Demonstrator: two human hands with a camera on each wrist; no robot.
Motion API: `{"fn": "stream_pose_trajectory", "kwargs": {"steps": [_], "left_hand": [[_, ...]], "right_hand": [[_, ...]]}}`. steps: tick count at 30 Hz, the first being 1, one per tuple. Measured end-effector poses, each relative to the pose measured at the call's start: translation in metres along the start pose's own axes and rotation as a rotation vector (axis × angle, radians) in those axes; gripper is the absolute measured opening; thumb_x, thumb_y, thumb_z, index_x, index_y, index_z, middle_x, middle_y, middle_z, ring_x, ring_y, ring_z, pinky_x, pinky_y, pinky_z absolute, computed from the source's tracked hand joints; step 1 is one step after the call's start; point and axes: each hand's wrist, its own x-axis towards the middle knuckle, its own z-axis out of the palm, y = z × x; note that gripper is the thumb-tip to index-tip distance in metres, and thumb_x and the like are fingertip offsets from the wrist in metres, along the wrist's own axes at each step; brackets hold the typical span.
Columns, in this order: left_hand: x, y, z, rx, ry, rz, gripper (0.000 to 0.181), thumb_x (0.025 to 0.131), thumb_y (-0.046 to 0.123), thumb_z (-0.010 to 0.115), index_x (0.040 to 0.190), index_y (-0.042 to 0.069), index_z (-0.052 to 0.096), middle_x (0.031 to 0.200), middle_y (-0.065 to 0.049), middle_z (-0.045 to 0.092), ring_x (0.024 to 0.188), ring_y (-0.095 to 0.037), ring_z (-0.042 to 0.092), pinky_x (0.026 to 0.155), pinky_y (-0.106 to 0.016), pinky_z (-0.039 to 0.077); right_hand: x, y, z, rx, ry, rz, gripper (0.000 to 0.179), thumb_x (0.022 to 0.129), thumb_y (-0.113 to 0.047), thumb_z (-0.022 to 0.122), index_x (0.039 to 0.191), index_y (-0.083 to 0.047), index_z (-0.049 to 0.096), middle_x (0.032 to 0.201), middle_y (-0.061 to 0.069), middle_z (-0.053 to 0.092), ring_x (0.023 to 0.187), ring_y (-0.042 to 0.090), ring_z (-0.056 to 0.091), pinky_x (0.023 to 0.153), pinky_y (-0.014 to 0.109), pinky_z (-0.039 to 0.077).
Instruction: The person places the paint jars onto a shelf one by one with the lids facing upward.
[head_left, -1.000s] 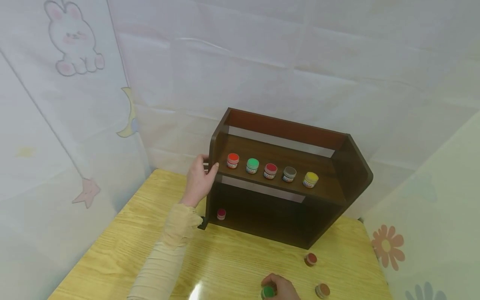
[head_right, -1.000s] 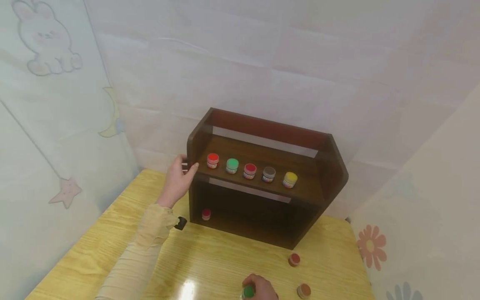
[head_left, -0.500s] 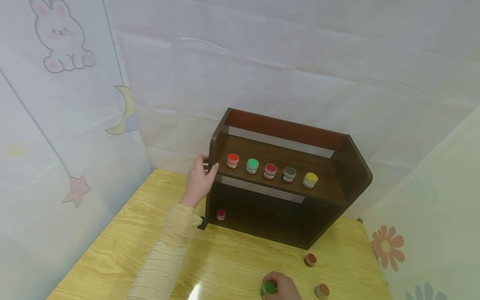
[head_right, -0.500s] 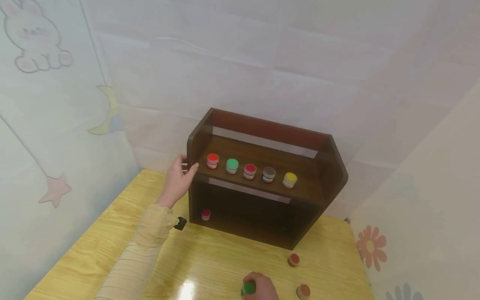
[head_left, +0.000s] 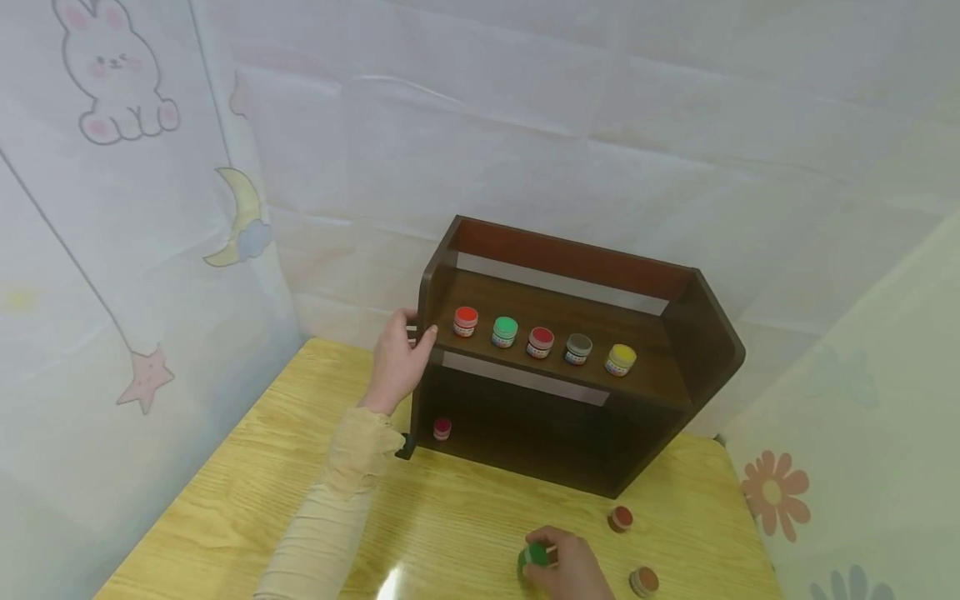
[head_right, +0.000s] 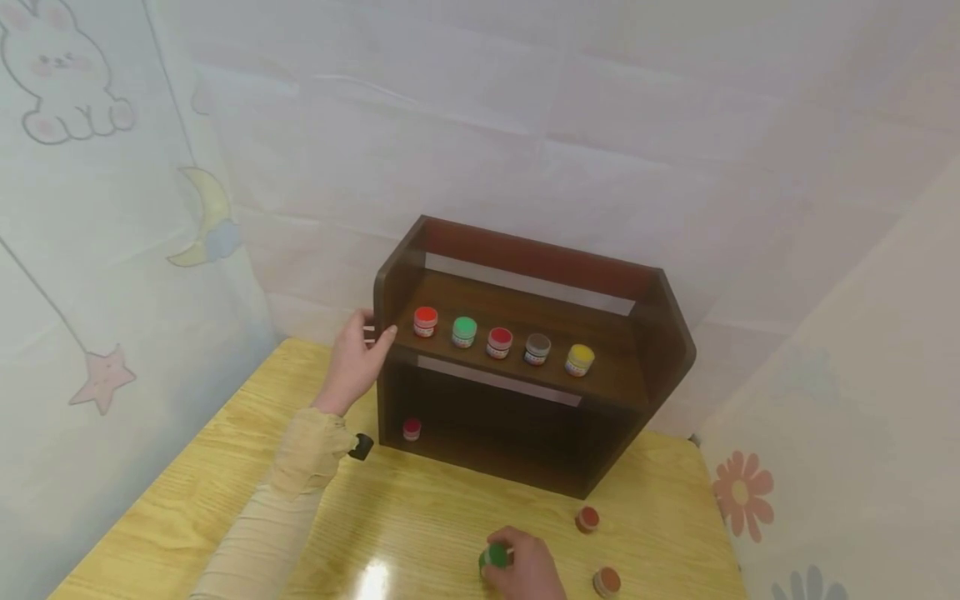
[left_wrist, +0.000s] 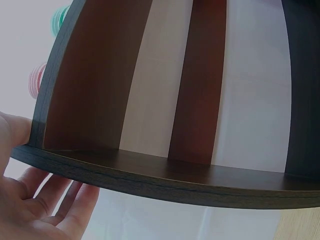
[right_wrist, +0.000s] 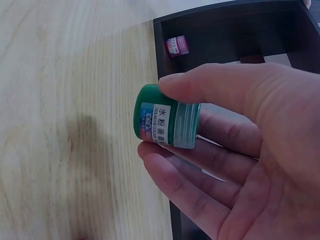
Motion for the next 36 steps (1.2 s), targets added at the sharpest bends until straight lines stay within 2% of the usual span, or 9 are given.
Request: {"fn": "stream_pose_trajectory", "kwargs": {"steps": [9, 15, 21, 24, 28, 36], "left_hand": [[0.000, 0.001, 0.000, -0.003, -0.003, 0.000, 0.037, 0.101, 0.023, 0.063, 0.127, -0.002, 0.054, 0.121, -0.018, 0.061, 0.106, -0.032, 0.063, 0.090, -0.046, 0.055], [0.000, 0.000, 0.001, -0.003, -0.002, -0.004, 0.037, 0.101, 0.023, 0.063, 0.128, -0.002, 0.054, 0.120, -0.017, 0.061, 0.106, -0.032, 0.063, 0.091, -0.045, 0.055], [0.000, 0.000, 0.000, -0.003, 0.004, 0.005, 0.037, 0.101, 0.023, 0.063, 0.127, -0.002, 0.054, 0.120, -0.018, 0.061, 0.105, -0.033, 0.063, 0.090, -0.045, 0.055], [0.000, 0.000, 0.000, 0.000, 0.008, 0.010, 0.037, 0.101, 0.023, 0.063, 0.126, -0.003, 0.054, 0.120, -0.018, 0.061, 0.106, -0.033, 0.063, 0.090, -0.045, 0.055], [0.000, 0.001, 0.000, 0.004, 0.007, 0.010, 0.038, 0.101, 0.023, 0.063, 0.127, -0.003, 0.054, 0.121, -0.019, 0.061, 0.107, -0.033, 0.064, 0.090, -0.045, 0.055], [0.001, -0.001, 0.000, 0.009, 0.013, 0.013, 0.038, 0.101, 0.023, 0.063, 0.127, -0.003, 0.055, 0.120, -0.019, 0.062, 0.106, -0.033, 0.063, 0.090, -0.046, 0.055]], "right_hand": [[0.003, -0.005, -0.005, 0.019, 0.029, -0.028, 0.034, 0.087, -0.015, 0.077, 0.116, 0.000, 0.068, 0.100, 0.004, 0.067, 0.078, 0.020, 0.066, 0.062, 0.030, 0.055], [0.007, -0.015, -0.011, 0.027, 0.127, -0.008, 0.036, 0.089, -0.016, 0.079, 0.120, -0.002, 0.068, 0.108, 0.006, 0.068, 0.078, 0.018, 0.064, 0.063, 0.029, 0.054], [0.009, -0.025, -0.016, 0.058, 0.200, -0.016, 0.036, 0.088, -0.012, 0.079, 0.121, -0.002, 0.068, 0.110, 0.009, 0.067, 0.063, 0.013, 0.061, 0.053, 0.027, 0.051], [0.011, -0.028, -0.018, 0.064, 0.220, -0.026, 0.036, 0.088, -0.011, 0.079, 0.121, -0.003, 0.068, 0.107, 0.008, 0.068, 0.063, 0.012, 0.061, 0.051, 0.027, 0.051], [0.014, -0.033, -0.020, 0.070, 0.239, -0.038, 0.036, 0.086, -0.009, 0.080, 0.120, -0.004, 0.069, 0.098, 0.005, 0.070, 0.069, 0.013, 0.065, 0.055, 0.027, 0.053], [0.015, -0.040, -0.021, 0.117, 0.285, -0.031, 0.037, 0.083, 0.002, 0.079, 0.117, -0.006, 0.068, 0.090, 0.006, 0.069, 0.073, 0.014, 0.067, 0.062, 0.027, 0.055]]}}
